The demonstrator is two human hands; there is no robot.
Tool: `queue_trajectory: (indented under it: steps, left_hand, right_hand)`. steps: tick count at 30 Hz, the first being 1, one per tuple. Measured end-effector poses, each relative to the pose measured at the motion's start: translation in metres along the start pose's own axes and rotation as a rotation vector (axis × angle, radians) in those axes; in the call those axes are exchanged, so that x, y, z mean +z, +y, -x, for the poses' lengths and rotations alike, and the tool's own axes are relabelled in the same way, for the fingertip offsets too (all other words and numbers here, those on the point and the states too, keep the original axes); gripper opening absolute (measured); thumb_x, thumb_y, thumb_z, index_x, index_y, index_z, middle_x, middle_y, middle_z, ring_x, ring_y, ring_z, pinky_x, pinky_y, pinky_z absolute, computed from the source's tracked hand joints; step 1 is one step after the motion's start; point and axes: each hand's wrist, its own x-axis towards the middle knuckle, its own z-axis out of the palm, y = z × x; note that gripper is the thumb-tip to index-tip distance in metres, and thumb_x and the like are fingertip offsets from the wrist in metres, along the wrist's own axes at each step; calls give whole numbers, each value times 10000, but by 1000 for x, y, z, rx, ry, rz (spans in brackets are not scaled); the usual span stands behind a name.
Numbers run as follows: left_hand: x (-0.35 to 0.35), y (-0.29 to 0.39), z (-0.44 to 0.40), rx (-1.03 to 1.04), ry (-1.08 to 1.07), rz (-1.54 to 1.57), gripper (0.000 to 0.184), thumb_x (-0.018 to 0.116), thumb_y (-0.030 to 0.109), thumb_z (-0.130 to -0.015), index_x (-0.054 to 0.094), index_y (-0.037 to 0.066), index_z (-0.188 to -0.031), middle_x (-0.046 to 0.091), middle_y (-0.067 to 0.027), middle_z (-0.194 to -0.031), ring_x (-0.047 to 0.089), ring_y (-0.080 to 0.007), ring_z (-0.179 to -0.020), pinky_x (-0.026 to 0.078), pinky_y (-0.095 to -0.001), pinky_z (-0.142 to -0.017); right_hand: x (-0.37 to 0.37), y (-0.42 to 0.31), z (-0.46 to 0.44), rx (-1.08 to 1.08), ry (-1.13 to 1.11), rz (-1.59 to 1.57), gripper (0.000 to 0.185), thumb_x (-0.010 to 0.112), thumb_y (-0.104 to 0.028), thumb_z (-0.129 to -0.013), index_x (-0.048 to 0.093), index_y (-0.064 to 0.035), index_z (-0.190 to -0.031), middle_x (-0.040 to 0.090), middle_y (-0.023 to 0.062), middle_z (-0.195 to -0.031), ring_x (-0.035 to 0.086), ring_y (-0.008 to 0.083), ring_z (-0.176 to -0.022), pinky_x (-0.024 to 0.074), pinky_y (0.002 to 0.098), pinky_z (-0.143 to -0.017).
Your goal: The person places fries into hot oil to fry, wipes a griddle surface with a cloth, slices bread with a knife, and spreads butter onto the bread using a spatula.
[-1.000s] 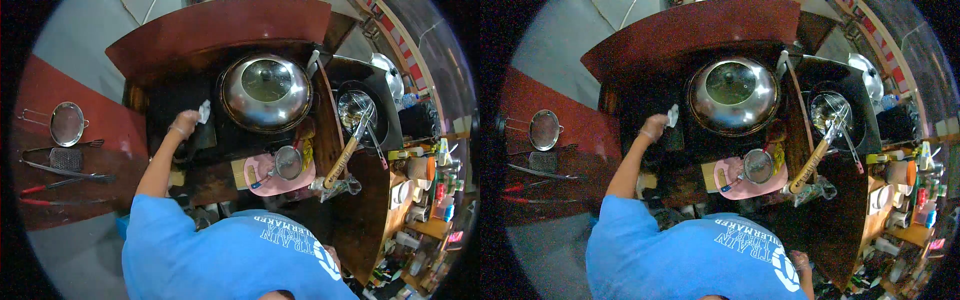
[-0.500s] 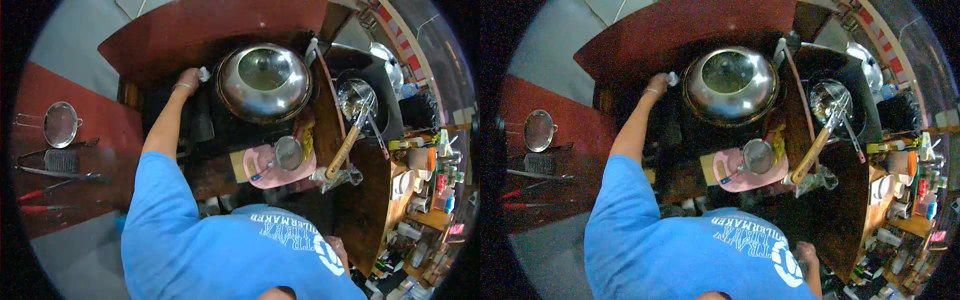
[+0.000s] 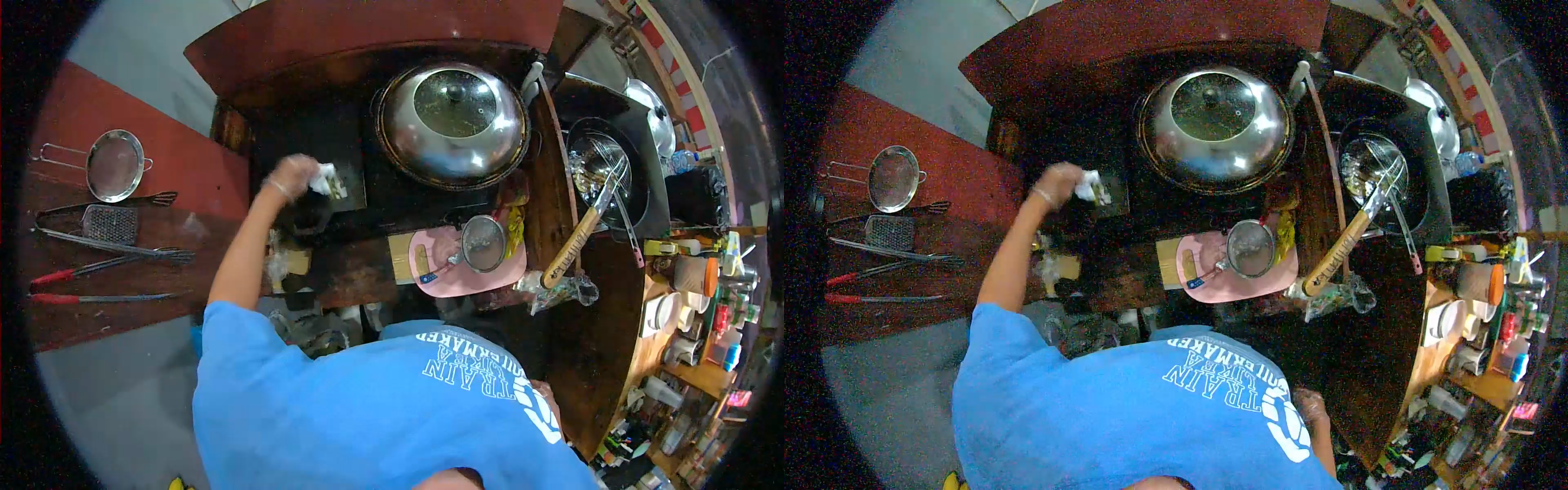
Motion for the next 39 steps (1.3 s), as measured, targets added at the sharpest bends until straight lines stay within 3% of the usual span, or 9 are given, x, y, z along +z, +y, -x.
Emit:
queue_trajectory:
  steps: [3, 6, 8, 18, 23, 25, 30, 36, 39]
  left_hand:
    - [-9, -70, -36, -436, 332, 0, 175, 549, 51, -819, 705, 63, -896, 685, -181, -953, 653, -366, -947, 528, -436, -837]
    - [-49, -83, -72, -957, 331, 290, 232, 526, 58, -870, 720, 52, -997, 680, -226, -1041, 651, -404, -997, 538, -459, -856]
    - [-9, -99, -94, -799, 300, 167, 246, 522, 56, -875, 718, 52, -1024, 673, -229, -1080, 651, -409, -1003, 539, -465, -863]
    - [45, 34, 11, -175, 422, 239, 205, 570, -41, -720, 683, 96, -823, 687, -149, -849, 665, -343, -848, 543, -430, -777]
    - [7, 48, 59, -427, 327, 149, 172, 558, 31, -836, 704, 100, -896, 699, -137, -856, 679, -316, -864, 544, -440, -772]
    - [9, 13, 60, -758, 377, 77, 203, 517, 74, -908, 714, 79, -959, 699, -155, -859, 686, -323, -858, 552, -444, -758]
    - [-2, 12, 64, -1050, 274, 124, 164, 588, 73, -883, 705, 25, -987, 693, -215, -955, 686, -388, -905, 565, -469, -779]
    - [20, 82, 40, -1087, 223, 102, 106, 646, 57, -815, 721, 24, -883, 699, -218, -980, 687, -395, -919, 565, -472, -788]
    - [12, 127, 28, -991, 234, 128, 118, 669, 83, -803, 728, 19, -883, 694, -212, -923, 694, -378, -861, 571, -454, -763]
  right_hand:
    - [-10, 34, -11, -493, -74, 18, 370, 640, -260, -844, 703, -81, -1162, 704, 141, -1145, 685, 252, -1037, 532, 331, -916]
    - [-30, 51, -28, -21, -137, 43, 366, 641, -277, -849, 707, -98, -1161, 710, 140, -1128, 684, 262, -1033, 541, 355, -885]
    - [-45, 40, -36, -83, -147, 763, 354, 637, -305, -870, 711, -113, -1158, 723, 132, -1088, 698, 261, -960, 548, 366, -833]
    - [-44, 30, -40, -307, -134, 503, 309, 654, -227, -776, 709, -59, -1029, 690, 159, -1156, 664, 321, -1044, 547, 410, -871]
    - [-21, -5, -18, -48, -162, 348, 456, 642, -195, -756, 654, -113, -1204, 640, 104, -1285, 645, 261, -1111, 530, 355, -936]
    - [-42, 160, -120, -468, -353, 794, 572, 690, -260, -734, 624, -136, -1288, 619, 92, -1324, 635, 263, -1134, 518, 344, -962]
    - [-50, 78, -109, -331, -346, 1280, 756, 795, -370, -603, 613, -133, -1297, 642, 145, -1274, 628, 281, -1141, 524, 383, -966]
    - [-42, 20, -74, -27, -138, 209, 521, 732, -306, -786, 650, -86, -1250, 712, 76, -1116, 672, 228, -980, 552, 369, -844]
    - [-32, 14, -58, -145, -181, 388, 391, 666, -267, -867, 686, -48, -1191, 719, 79, -1082, 657, 201, -955, 534, 365, -843]
